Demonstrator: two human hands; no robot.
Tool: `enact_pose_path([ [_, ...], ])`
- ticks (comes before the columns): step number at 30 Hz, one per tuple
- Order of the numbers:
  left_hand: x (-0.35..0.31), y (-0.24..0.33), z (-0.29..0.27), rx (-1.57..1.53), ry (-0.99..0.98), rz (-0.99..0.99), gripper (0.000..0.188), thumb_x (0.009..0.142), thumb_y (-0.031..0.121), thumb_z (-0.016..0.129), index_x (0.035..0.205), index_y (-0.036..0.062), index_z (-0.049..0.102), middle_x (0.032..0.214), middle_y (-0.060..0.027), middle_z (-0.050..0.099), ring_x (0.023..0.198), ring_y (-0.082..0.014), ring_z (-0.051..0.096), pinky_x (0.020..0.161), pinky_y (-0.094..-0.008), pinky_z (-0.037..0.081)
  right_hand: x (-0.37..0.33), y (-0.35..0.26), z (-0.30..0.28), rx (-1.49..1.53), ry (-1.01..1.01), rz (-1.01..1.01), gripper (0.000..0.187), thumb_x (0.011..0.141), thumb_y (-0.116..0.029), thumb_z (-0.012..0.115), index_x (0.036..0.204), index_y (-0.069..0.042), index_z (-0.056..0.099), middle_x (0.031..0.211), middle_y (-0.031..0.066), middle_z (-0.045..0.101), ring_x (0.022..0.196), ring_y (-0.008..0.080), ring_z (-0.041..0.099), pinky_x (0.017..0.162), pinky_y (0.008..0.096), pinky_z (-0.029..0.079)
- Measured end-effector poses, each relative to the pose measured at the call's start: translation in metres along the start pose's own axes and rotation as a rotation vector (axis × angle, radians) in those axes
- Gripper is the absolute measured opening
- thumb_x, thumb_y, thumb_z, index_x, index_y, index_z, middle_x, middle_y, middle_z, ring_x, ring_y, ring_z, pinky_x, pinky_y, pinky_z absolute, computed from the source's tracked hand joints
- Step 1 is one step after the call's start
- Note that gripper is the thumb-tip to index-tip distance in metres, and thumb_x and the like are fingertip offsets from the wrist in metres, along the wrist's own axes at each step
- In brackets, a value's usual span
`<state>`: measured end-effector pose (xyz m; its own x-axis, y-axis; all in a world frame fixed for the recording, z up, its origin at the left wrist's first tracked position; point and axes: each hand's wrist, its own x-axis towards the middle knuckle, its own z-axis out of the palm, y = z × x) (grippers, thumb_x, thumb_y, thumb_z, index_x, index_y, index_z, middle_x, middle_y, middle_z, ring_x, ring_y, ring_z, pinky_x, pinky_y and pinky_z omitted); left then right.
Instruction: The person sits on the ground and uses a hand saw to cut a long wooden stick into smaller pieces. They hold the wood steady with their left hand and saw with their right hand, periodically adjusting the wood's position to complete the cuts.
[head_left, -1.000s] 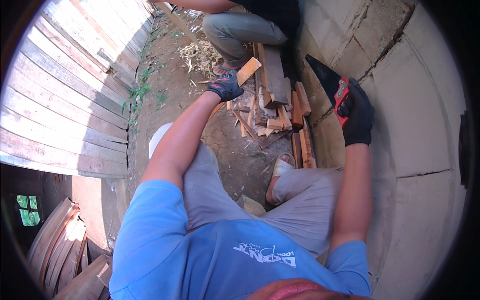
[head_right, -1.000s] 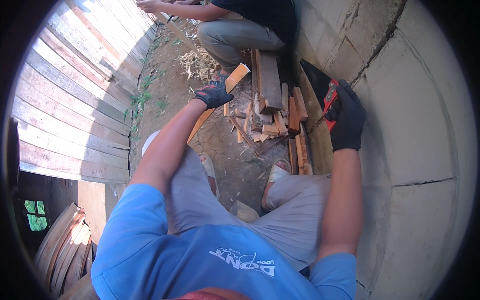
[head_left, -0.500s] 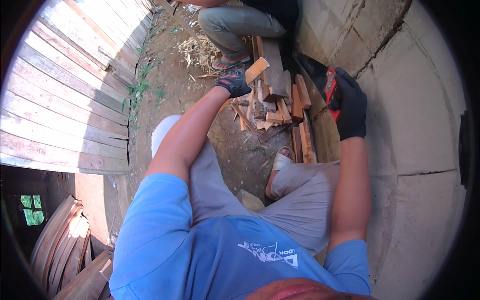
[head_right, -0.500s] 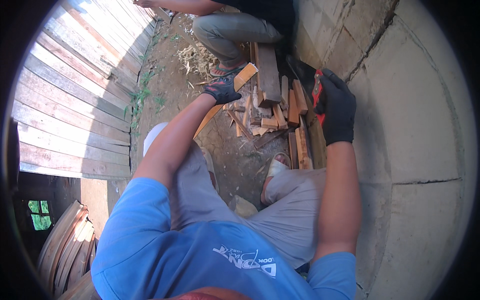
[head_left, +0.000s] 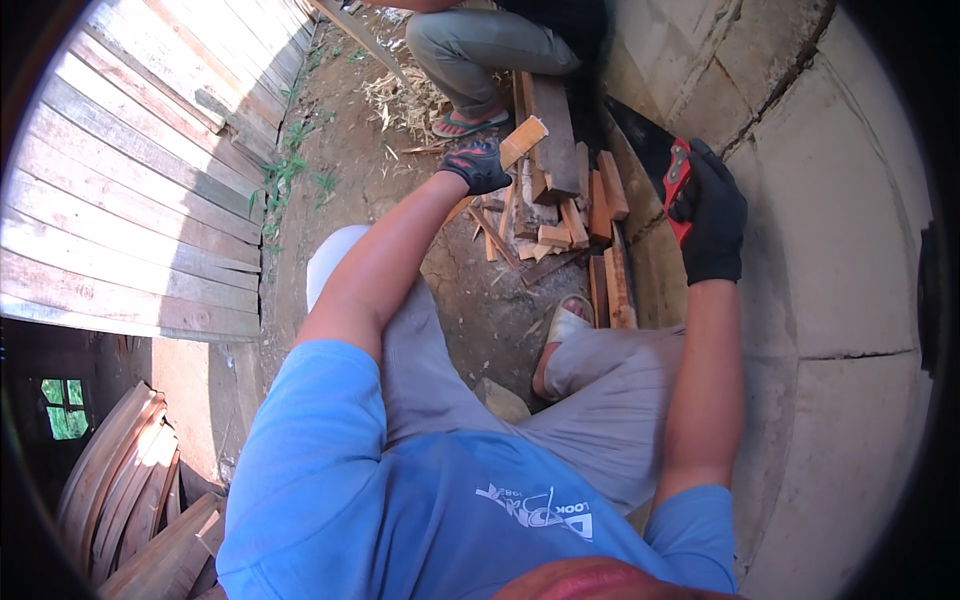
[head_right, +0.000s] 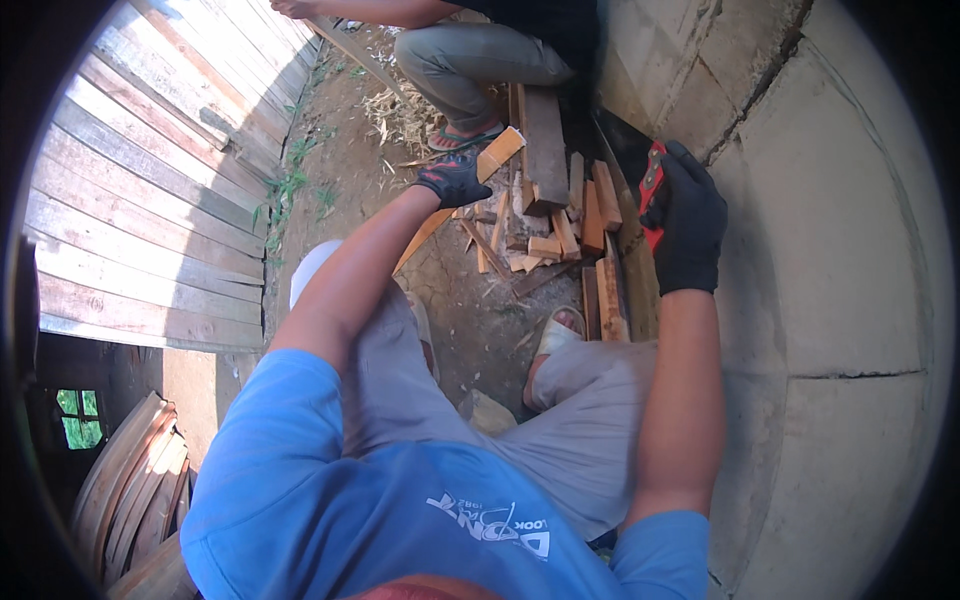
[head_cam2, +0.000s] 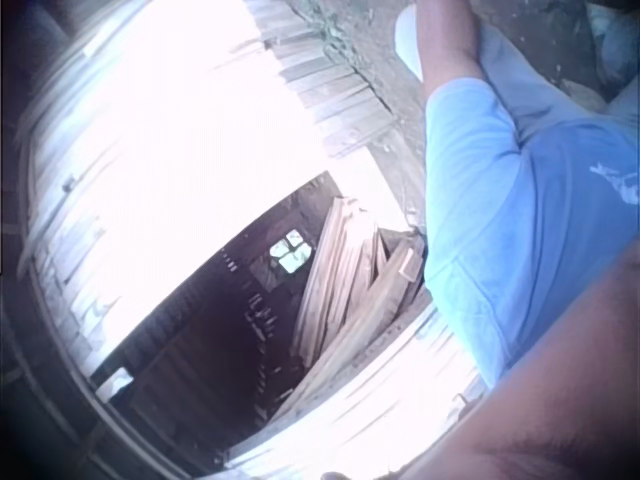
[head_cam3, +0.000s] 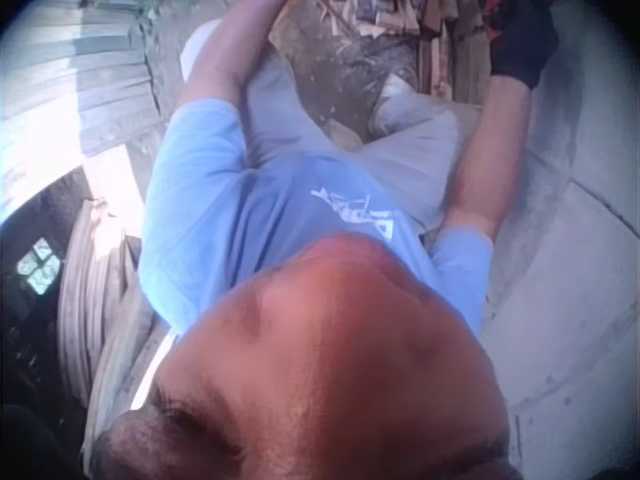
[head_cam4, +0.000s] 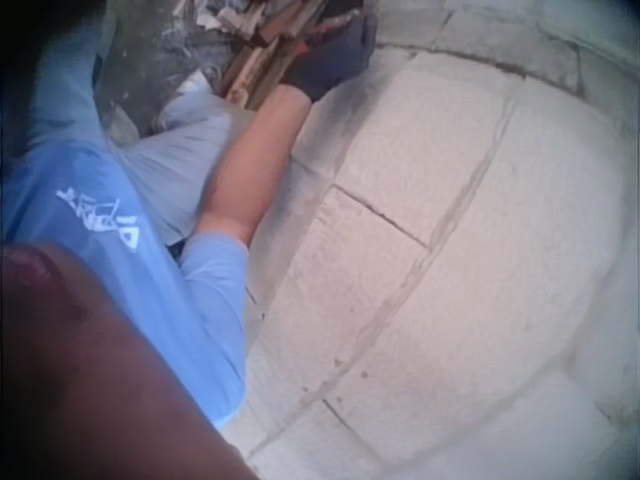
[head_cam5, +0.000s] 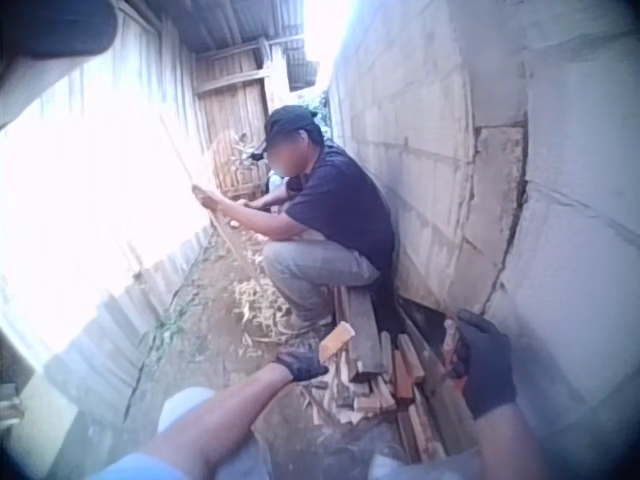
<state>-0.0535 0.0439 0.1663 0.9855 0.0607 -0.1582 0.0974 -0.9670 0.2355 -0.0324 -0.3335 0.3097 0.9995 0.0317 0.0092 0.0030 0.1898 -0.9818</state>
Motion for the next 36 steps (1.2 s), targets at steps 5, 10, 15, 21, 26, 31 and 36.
enact_pose_path([
  [5, -0.01, 0.014, -0.011, -0.001, -0.026, -0.024, 0.074, 0.083, 0.047, 0.075, 0.137, -0.0029, 0.062, 0.135, -0.0288, 0.068, 0.125, -0.0416, 0.068, 0.106, -0.048, 0.055, -0.005, -0.002, 0.002, 0.007, -0.018, -0.002, 0.035, 0.103, -0.015, 0.065, 0.134, 0.0, 0.072, 0.102, 0.0095, 0.073, 0.068, 0.0121, 0.066, 0.057, 0.0289, 0.054],
  [10, -0.002, 0.019, -0.02, -0.001, -0.099, -0.033, 0.081, 0.087, 0.055, 0.072, 0.144, -0.0006, 0.057, 0.142, -0.0277, 0.065, 0.133, -0.0408, 0.063, 0.111, -0.0494, 0.052, 0.004, 0.016, -0.009, -0.162, -0.052, -0.258, 0.037, 0.101, -0.015, 0.068, 0.135, 0.0, 0.071, 0.117, 0.0112, 0.074, 0.075, 0.0134, 0.07, 0.062, 0.0292, 0.057],
  [15, -0.006, 0.011, -0.012, -0.041, 0.049, -0.117, 0.06, 0.09, 0.037, 0.066, 0.136, -0.0009, 0.059, 0.133, -0.0287, 0.069, 0.124, -0.0433, 0.068, 0.104, -0.0516, 0.055, -0.01, -0.004, 0.012, 0.083, -0.01, 0.057, 0.038, 0.101, -0.015, 0.07, 0.136, -0.001, 0.07, 0.11, 0.009, 0.075, 0.072, 0.0133, 0.068, 0.06, 0.0285, 0.055],
  [21, -0.005, 0.034, -0.028, -0.069, 0.226, -0.06, 0.045, 0.091, 0.026, 0.062, 0.129, 0.0009, 0.061, 0.124, -0.0274, 0.071, 0.113, -0.0427, 0.072, 0.095, -0.0536, 0.058, -0.012, -0.005, 0.012, 0.03, -0.01, 0.046, 0.037, 0.101, -0.015, 0.069, 0.135, -0.002, 0.071, 0.088, 0.0039, 0.069, 0.061, 0.0112, 0.059, 0.052, 0.0281, 0.046],
  [26, -0.006, 0.045, -0.024, -0.041, 0.206, 0.01, 0.043, 0.091, 0.023, 0.062, 0.128, 0.0013, 0.059, 0.127, -0.0286, 0.07, 0.115, -0.046, 0.071, 0.097, -0.0562, 0.057, -0.011, -0.003, 0.013, 0.006, -0.024, 0.041, 0.035, 0.102, -0.015, 0.068, 0.134, -0.002, 0.072, 0.09, 0.006, 0.07, 0.061, 0.0114, 0.06, 0.053, 0.0277, 0.047],
  [31, -0.01, 0.048, -0.019, -0.062, 0.188, 0.016, 0.043, 0.092, 0.022, 0.061, 0.128, -0.0005, 0.059, 0.124, -0.0287, 0.072, 0.115, -0.0465, 0.071, 0.097, -0.0554, 0.058, -0.008, 0.005, 0.003, -0.149, -0.099, -0.068, 0.033, 0.104, -0.01, 0.063, 0.133, 0.003, 0.071, 0.125, 0.0125, 0.072, 0.086, 0.0139, 0.071, 0.064, 0.028, 0.057],
  [36, -0.012, 0.055, -0.02, -0.026, 0.143, 0.022, 0.04, 0.093, 0.02, 0.059, 0.128, -0.001, 0.06, 0.121, -0.0275, 0.074, 0.113, -0.0456, 0.072, 0.095, -0.0543, 0.059, 0.003, 0.015, 0.001, -0.107, -0.087, -0.064, 0.031, 0.105, -0.004, 0.058, 0.131, 0.004, 0.072, 0.145, 0.0136, 0.066, 0.104, 0.015, 0.073, 0.071, 0.0283, 0.061],
])
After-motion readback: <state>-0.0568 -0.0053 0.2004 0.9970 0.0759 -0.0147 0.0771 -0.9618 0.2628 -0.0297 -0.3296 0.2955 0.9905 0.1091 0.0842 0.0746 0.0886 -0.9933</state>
